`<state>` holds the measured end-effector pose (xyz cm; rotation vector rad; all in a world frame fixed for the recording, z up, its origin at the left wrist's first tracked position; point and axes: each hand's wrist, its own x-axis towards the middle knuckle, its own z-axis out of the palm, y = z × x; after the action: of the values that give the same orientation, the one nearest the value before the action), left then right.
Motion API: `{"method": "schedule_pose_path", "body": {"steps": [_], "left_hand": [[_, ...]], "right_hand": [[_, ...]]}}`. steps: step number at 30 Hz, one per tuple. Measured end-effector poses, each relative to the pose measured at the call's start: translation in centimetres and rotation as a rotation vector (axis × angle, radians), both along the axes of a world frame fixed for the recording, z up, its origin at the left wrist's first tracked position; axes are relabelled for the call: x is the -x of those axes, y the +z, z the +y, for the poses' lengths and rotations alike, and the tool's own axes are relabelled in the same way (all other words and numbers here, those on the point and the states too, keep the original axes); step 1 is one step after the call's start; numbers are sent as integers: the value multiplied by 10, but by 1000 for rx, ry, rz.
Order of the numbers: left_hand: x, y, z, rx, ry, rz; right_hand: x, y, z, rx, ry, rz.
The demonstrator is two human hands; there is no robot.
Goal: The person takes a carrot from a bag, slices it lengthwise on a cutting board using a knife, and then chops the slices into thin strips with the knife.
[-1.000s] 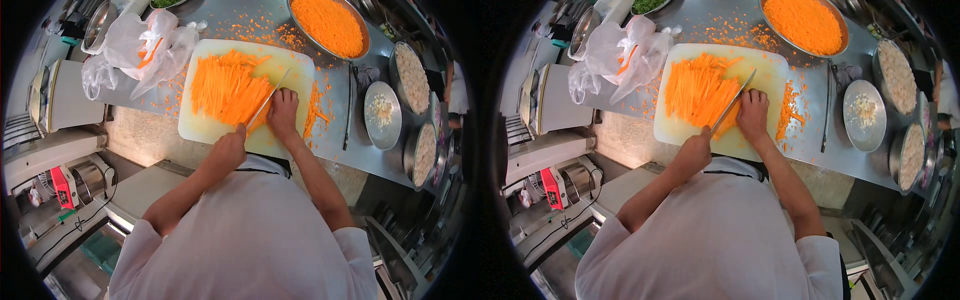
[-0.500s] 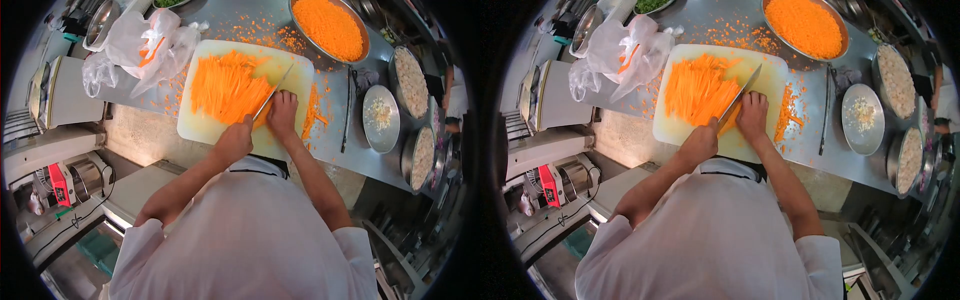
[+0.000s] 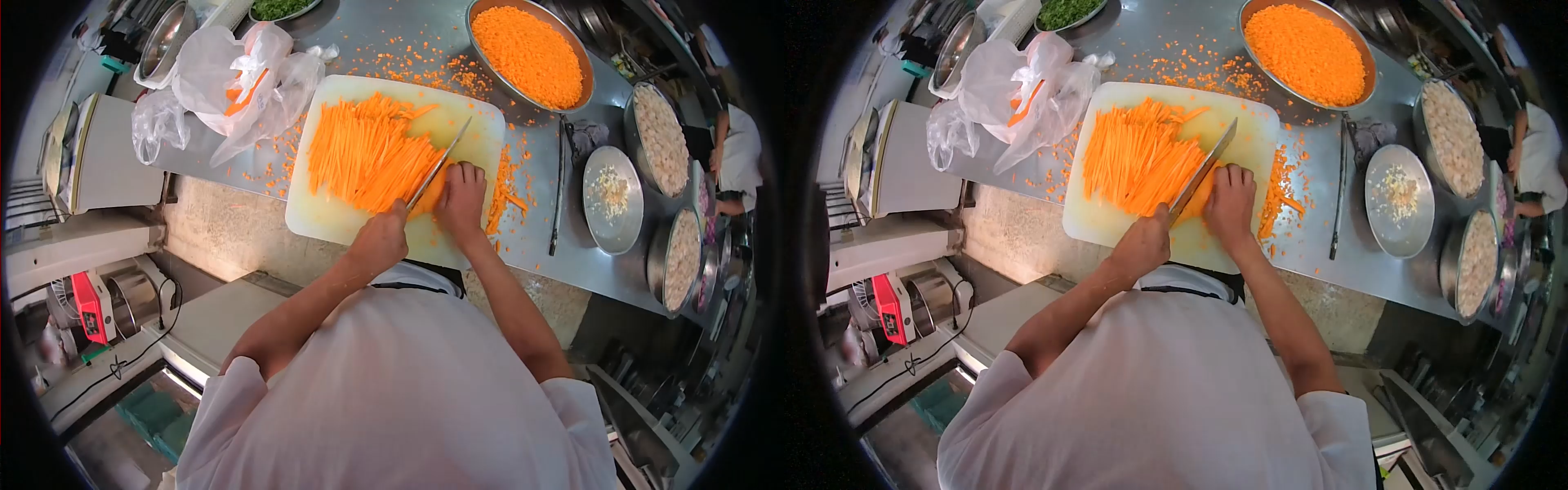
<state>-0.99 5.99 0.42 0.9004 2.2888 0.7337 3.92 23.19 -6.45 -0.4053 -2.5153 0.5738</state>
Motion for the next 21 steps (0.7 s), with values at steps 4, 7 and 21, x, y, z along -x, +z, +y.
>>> {"method": "schedule_pose_path", "body": {"steps": [4, 7, 21], "left_hand": [[-2, 42, -3, 94, -18, 1], [-7, 17, -3, 56, -31, 11], [3, 36, 10, -6, -56, 5]], "right_hand": [[2, -4, -1, -42, -2, -73], [2, -5, -1, -24, 1, -81], [0, -14, -1, -7, -12, -83]]}}
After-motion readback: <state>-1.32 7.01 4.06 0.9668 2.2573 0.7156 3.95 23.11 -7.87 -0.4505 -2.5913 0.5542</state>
